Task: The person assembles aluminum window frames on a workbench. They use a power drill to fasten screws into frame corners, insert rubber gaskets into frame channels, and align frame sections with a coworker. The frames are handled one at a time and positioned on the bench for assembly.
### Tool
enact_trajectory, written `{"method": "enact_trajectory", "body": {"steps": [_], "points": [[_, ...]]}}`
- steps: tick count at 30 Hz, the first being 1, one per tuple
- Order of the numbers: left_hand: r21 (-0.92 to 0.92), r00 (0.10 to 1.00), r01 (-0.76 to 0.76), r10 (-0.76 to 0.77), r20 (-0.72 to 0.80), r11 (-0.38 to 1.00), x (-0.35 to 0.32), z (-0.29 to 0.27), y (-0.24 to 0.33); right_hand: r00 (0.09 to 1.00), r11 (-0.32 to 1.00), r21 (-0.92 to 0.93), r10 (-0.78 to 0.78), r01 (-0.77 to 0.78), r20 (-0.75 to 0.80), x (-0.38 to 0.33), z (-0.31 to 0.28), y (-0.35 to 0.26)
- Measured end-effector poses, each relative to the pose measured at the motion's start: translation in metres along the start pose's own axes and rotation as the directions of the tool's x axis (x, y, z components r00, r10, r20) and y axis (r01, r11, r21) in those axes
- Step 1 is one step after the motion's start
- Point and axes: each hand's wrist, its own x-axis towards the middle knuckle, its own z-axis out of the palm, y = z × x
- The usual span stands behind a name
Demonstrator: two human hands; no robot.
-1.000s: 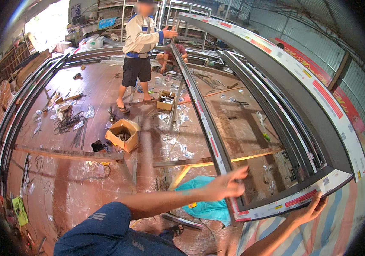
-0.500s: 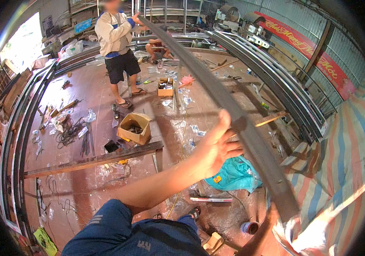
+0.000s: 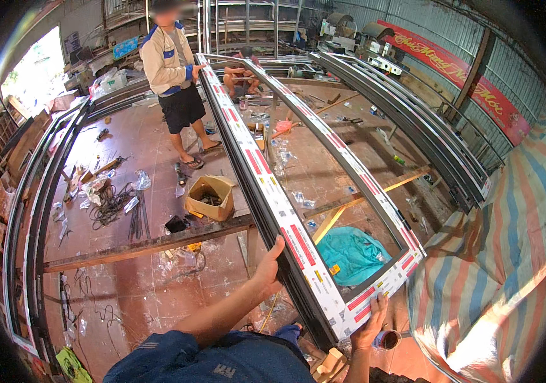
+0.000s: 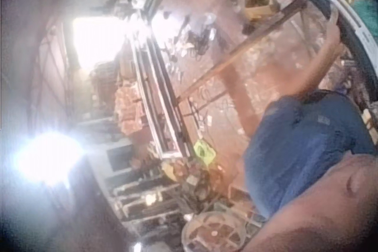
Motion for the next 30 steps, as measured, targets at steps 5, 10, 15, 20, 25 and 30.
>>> {"method": "enact_trajectory", "body": {"steps": [5, 10, 15, 20, 25, 30], "points": [[-0.012, 0.990, 0.022, -0.023, -0.139, 1.000, 0.007, -0.035, -0.017, 0.996, 0.994, -0.113, 0.019, -0.009, 0.084, -0.030, 0.002, -0.001], [-0.033, 0.985, 0.009, -0.014, -0.173, 0.999, 0.022, -0.081, -0.032, 0.950, 0.951, 0.074, 0.292, -0.301, 0.112, -0.051, 0.014, -0.012], [0.093, 0.957, 0.048, -0.019, -0.290, 0.995, 0.033, -0.105, -0.045, 0.767, 0.538, 0.624, 0.621, -0.567, 0.161, -0.087, 0.040, -0.001], [0.171, 0.947, 0.068, -0.010, -0.320, 0.983, 0.032, -0.125, -0.045, 0.609, 0.157, 0.727, 0.677, -0.668, 0.414, -0.084, 0.051, -0.035], [0.241, 0.943, 0.119, -0.034, -0.331, 0.963, 0.027, -0.131, -0.041, 0.392, 0.003, 0.619, 0.777, -0.785, 0.493, -0.091, 0.067, -0.047], [0.313, 0.944, 0.128, -0.018, -0.331, 0.941, 0.025, -0.134, -0.033, 0.247, -0.255, 0.555, 0.697, -0.792, 0.673, -0.114, 0.084, -0.030]]}}
